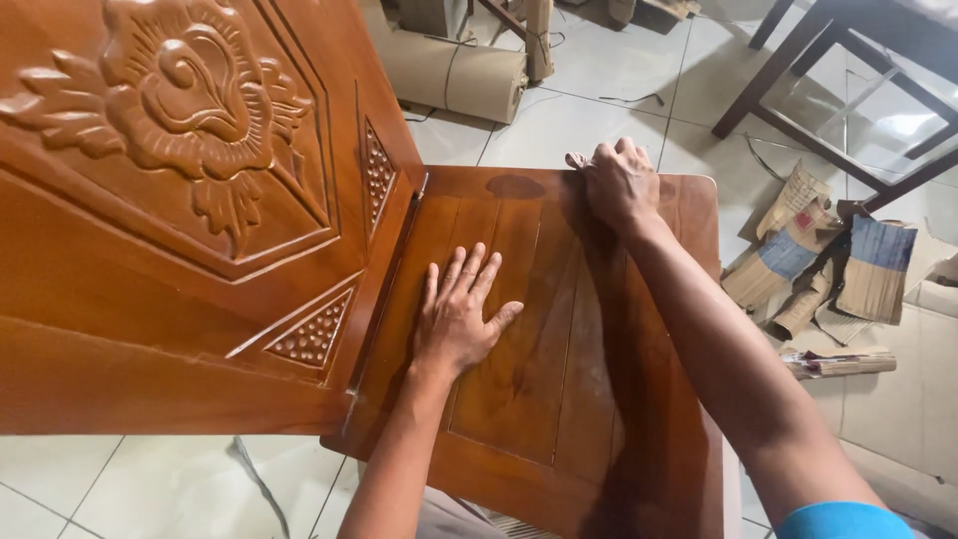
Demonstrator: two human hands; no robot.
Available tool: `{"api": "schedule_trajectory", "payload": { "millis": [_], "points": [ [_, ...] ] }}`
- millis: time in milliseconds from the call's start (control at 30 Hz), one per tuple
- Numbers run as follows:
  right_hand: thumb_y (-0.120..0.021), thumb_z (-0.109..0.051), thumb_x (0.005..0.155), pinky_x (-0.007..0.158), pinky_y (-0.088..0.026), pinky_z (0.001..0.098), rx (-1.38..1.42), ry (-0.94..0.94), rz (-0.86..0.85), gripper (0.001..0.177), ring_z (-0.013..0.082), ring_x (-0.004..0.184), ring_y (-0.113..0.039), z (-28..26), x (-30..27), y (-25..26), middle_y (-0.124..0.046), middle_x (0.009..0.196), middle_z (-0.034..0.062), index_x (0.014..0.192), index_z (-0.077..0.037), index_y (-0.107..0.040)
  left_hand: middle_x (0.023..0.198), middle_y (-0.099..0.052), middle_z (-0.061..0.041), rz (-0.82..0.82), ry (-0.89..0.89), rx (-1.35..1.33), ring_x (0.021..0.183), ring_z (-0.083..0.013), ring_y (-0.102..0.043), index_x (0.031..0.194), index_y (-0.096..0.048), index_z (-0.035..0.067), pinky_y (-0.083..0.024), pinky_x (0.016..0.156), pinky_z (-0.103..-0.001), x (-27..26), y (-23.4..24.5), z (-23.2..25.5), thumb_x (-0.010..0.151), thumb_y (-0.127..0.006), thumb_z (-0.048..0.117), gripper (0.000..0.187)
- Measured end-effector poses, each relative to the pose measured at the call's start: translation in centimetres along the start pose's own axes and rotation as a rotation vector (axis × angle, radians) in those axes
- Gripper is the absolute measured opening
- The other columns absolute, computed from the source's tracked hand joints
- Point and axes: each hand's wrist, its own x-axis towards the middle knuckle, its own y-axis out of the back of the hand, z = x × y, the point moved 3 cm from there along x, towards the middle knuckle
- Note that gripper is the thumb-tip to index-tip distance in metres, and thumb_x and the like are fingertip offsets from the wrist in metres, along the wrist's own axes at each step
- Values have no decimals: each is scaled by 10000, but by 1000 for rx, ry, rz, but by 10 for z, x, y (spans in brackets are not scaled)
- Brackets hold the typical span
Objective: Wiping a wooden chair with a cloth and wrapping the legs with cardboard and plastic ties
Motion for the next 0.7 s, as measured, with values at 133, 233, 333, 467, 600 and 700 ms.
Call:
{"api": "schedule_trajectory", "payload": {
  "millis": [133,233,333,467,600,700],
  "points": [
    [-511,-404,1079,766,-584,487,116,67,-47,384,374,942,-673,-11,-51,38,-600,967,141,991,-63,-663,1630,-414,-96,8,-6,1,1518,-349,-342,1552,-463,192,-198,1218,-646,1,1,-1,952,-500,676,771],
    [-624,-367,983,749,-583,511,130,136,-17,261,380,911,-658,-4,-108,45,-572,933,124,959,-107,-618,1635,-404,-92,-16,5,-1,1521,-342,-332,1557,-452,201,-194,1219,-646,0,-1,0,950,-501,679,774],
    [-617,-364,949,706,-588,482,123,176,-28,198,343,897,-651,7,-136,52,-537,906,79,928,-168,-598,1628,-416,-92,1,6,18,1517,-338,-341,1554,-458,198,-204,1216,-642,1,1,0,945,-519,670,772],
    [-627,-348,941,719,-595,439,63,157,45,154,296,887,-668,19,-92,50,-563,903,56,943,-194,-629,1633,-407,-92,-12,14,4,1519,-338,-332,1549,-463,197,-195,1217,-644,2,2,1,939,-524,674,777],
    [-595,-352,963,715,-576,442,-29,-85,56,252,318,898,-668,40,-20,12,-575,919,81,955,-108,-658,1620,-430,-96,16,13,-16,1512,-342,-349,1542,-478,196,-200,1216,-641,0,3,1,939,-533,671,769],
    [-677,-392,901,773,-566,498,18,-90,19,289,370,939,-656,21,-27,21,-587,957,117,993,-118,-669,1613,-439,-99,23,8,-4,1508,-342,-357,1534,-487,197,-214,1212,-645,1,3,3,935,-541,674,768]
  ]
}}
